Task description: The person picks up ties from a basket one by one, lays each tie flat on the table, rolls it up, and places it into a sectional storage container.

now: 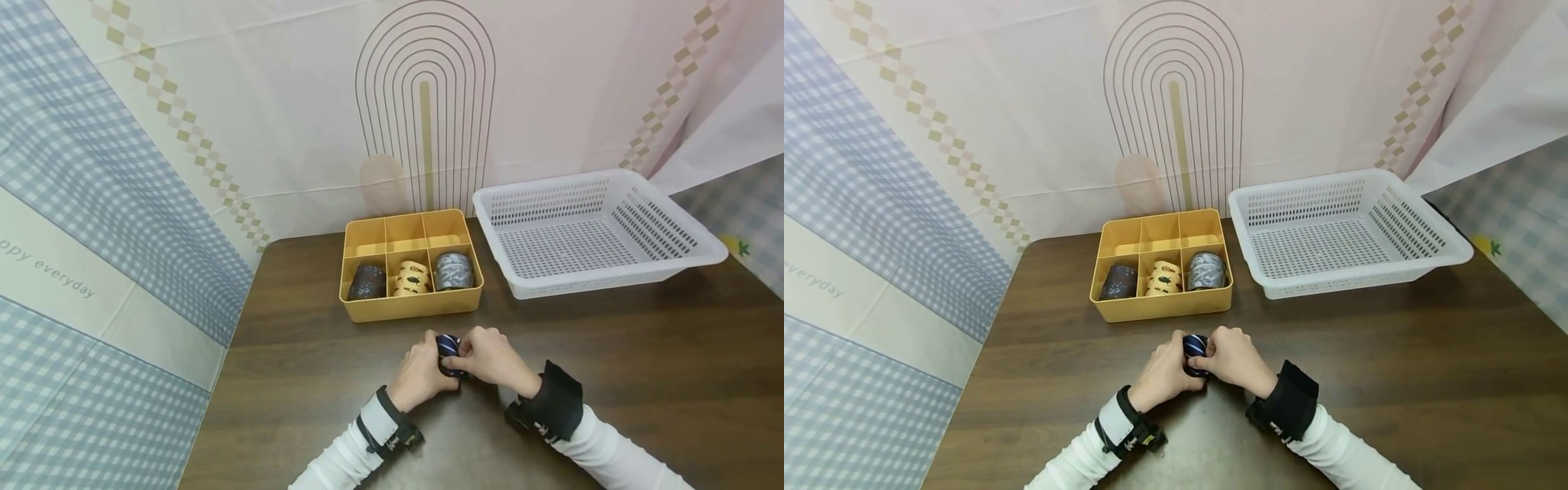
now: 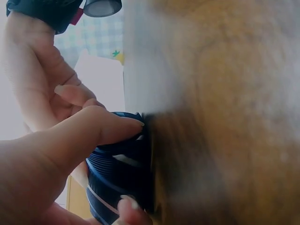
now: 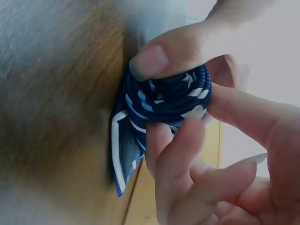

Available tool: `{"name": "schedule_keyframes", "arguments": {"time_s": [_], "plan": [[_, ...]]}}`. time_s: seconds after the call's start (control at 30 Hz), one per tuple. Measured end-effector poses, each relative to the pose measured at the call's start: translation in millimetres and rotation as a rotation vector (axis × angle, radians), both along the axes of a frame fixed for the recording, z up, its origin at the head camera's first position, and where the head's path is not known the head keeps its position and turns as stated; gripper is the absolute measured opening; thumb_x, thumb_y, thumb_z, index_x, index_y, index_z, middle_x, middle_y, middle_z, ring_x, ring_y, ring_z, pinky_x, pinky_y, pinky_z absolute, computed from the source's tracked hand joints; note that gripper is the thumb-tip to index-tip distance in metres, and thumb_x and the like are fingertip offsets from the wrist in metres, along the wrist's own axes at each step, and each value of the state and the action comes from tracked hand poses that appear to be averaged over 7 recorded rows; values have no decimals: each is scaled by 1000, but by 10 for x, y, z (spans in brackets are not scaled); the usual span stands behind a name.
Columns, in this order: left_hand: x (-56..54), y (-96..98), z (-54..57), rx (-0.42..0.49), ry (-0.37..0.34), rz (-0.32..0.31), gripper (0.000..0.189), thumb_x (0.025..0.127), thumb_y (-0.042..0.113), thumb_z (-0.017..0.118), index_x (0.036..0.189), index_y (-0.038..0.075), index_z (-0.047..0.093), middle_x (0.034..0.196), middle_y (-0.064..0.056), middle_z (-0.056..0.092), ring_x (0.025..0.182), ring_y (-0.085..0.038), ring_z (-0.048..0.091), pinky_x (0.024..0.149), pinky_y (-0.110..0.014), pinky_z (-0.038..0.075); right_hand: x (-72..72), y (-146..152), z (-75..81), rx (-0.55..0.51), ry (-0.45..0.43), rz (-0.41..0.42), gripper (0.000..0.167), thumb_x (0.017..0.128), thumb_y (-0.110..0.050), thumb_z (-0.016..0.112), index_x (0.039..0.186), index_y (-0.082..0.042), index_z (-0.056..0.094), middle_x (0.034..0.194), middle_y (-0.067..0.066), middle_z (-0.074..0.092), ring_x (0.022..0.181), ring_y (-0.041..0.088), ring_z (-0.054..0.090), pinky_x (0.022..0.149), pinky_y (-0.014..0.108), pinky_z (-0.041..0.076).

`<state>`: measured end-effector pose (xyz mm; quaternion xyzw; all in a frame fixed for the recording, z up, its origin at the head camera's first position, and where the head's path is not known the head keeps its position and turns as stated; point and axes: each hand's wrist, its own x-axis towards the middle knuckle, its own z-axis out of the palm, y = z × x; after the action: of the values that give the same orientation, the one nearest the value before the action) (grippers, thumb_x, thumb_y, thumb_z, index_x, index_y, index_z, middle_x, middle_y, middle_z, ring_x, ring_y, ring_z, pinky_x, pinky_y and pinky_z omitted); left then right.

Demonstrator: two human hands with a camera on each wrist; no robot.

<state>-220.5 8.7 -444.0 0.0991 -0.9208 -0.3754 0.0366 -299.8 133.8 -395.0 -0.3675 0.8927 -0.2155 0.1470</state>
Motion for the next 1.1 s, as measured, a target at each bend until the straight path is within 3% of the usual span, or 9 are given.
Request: {"name": "schedule_keyframes", "arguments": {"time_s": [0.23, 0.53, 0.63, 0.83, 1.1], "plan": [[-3, -17, -23, -7, 3, -4, 70, 61, 21, 88, 113, 0, 48, 96, -16, 66, 83, -28, 67, 68, -36, 53, -122, 48, -3, 17, -202, 43, 25, 84, -28, 73, 68, -9, 71, 53, -3, 59, 48, 8, 50, 47, 24, 37], [-6, -18, -26, -2, 17, -17, 69, 61, 21, 88, 113, 1, 47, 97, -16, 66, 84, -26, 67, 70, -35, 54, -237, 69, -38, 53, -343, 35, 20, 90, -22, 66, 77, -6, 71, 57, -2, 54, 53, 10, 44, 51, 24, 33], [1, -17, -22, 5, 20, -17, 66, 61, 20, 88, 109, 1, 47, 93, -17, 67, 80, -26, 67, 68, -34, 54, -196, 64, -41, 50, -261, 8, 19, 88, -21, 69, 76, -6, 70, 59, -3, 54, 54, 10, 44, 52, 24, 35], [-3, -24, -25, 8, 22, 0, 64, 60, 21, 88, 106, -1, 50, 89, -17, 67, 75, -25, 66, 65, -32, 54, 52, 14, 7, 5, 78, -54, 19, 81, -20, 76, 74, -9, 63, 64, -2, 57, 56, 10, 50, 53, 26, 41], [-16, -14, -1, 11, -17, 9, 68, 62, 22, 89, 111, -5, 50, 90, -20, 66, 77, -29, 67, 63, -34, 53, 271, -25, -10, 32, 336, 32, 23, 84, -23, 74, 76, -7, 59, 62, 4, 54, 54, 16, 52, 48, 30, 40]]}}
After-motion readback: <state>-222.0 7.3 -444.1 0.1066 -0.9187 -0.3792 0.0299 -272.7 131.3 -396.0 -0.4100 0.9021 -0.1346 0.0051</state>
